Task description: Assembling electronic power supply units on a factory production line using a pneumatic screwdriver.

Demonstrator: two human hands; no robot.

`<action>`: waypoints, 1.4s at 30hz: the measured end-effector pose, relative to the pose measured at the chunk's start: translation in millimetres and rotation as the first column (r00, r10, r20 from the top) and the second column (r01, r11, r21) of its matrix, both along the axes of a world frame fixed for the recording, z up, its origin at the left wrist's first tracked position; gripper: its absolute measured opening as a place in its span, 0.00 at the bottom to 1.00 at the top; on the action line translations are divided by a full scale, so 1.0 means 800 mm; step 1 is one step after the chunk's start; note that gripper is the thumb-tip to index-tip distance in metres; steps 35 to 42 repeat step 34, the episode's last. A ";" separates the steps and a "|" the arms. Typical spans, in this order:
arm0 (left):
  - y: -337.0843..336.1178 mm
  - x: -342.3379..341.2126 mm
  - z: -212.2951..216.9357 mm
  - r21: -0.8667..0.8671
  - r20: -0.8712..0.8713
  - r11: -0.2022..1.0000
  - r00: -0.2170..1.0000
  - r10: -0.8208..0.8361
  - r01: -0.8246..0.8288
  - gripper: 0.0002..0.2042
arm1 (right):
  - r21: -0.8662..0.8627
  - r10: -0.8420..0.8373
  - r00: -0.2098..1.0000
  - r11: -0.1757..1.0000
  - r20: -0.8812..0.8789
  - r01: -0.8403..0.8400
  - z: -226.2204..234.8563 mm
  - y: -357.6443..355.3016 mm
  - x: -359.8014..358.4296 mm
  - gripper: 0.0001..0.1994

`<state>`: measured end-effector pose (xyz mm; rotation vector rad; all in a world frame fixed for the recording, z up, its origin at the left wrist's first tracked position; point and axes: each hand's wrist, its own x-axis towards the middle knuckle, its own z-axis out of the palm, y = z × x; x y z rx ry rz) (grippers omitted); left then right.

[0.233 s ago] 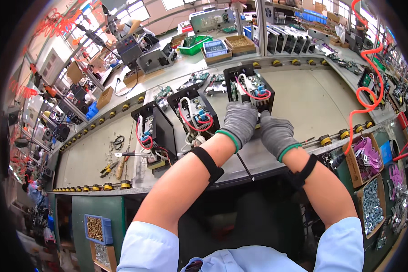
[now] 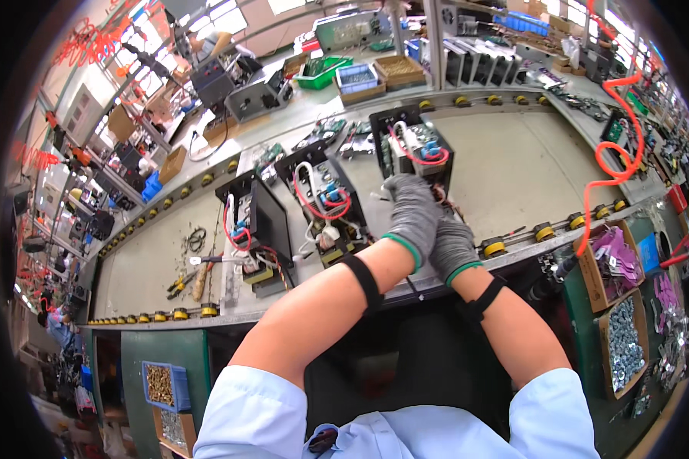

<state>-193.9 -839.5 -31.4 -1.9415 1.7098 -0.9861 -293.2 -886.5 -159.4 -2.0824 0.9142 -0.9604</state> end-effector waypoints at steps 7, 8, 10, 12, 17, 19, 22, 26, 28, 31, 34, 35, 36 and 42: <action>0.044 0.089 0.040 -0.084 -0.522 0.957 0.806 -0.279 0.277 0.13 | -0.153 -0.276 0.816 0.961 -0.509 0.230 0.120 0.057 0.040 0.26; 0.049 0.097 0.044 -0.053 -0.574 0.951 0.770 -0.279 0.305 0.14 | -0.071 -0.185 0.879 0.983 -0.440 0.171 0.125 0.055 0.033 0.27; 0.047 0.098 0.051 -0.027 -0.624 0.941 0.729 -0.280 0.338 0.15 | 0.000 -0.097 0.927 0.995 -0.362 0.104 0.131 0.044 0.031 0.30; 0.039 0.093 0.057 0.058 -0.674 0.964 0.722 -0.155 0.261 0.16 | 0.399 -0.013 0.995 0.916 -0.104 0.054 0.129 0.019 0.038 0.35; 0.031 0.100 0.058 0.055 -0.706 0.967 0.695 -0.140 0.251 0.14 | 0.113 0.031 0.904 0.990 0.426 -0.087 0.086 0.040 0.065 0.22; 0.026 0.091 0.058 0.075 -0.696 0.965 0.706 -0.130 0.252 0.15 | 0.496 -0.080 0.821 0.828 0.566 -0.262 0.084 0.034 0.056 0.20; 0.031 0.100 0.053 0.081 -0.700 0.968 0.705 -0.116 0.239 0.14 | 0.803 -0.225 0.838 0.486 0.497 -0.345 0.137 0.057 0.063 0.16; 0.025 0.106 0.043 0.042 -0.708 0.974 0.694 -0.130 0.225 0.14 | 0.817 -0.301 0.784 0.407 0.543 -0.409 0.180 0.055 0.062 0.10; 0.018 0.108 0.048 0.075 -0.733 0.964 0.669 -0.119 0.254 0.15 | 0.842 -0.228 0.840 0.369 0.493 -0.394 0.187 0.041 0.058 0.12; 0.021 0.106 0.059 0.175 -0.744 0.952 0.667 -0.039 0.251 0.20 | 0.846 -0.218 0.870 0.425 0.442 -0.323 0.192 0.049 0.042 0.15; 0.026 0.099 0.077 0.239 -0.776 0.941 0.629 0.037 0.240 0.22 | 0.773 -0.028 0.908 0.536 0.417 -0.339 0.185 0.056 0.016 0.18; 0.026 0.099 0.077 0.239 -0.776 0.941 0.629 0.037 0.240 0.22 | 0.773 -0.028 0.908 0.536 0.417 -0.339 0.185 0.056 0.016 0.18; 0.026 0.099 0.077 0.239 -0.776 0.941 0.629 0.037 0.240 0.22 | 0.773 -0.028 0.908 0.536 0.417 -0.339 0.185 0.056 0.016 0.18; 0.026 0.099 0.077 0.239 -0.776 0.941 0.629 0.037 0.240 0.22 | 0.773 -0.028 0.908 0.536 0.417 -0.339 0.185 0.056 0.016 0.18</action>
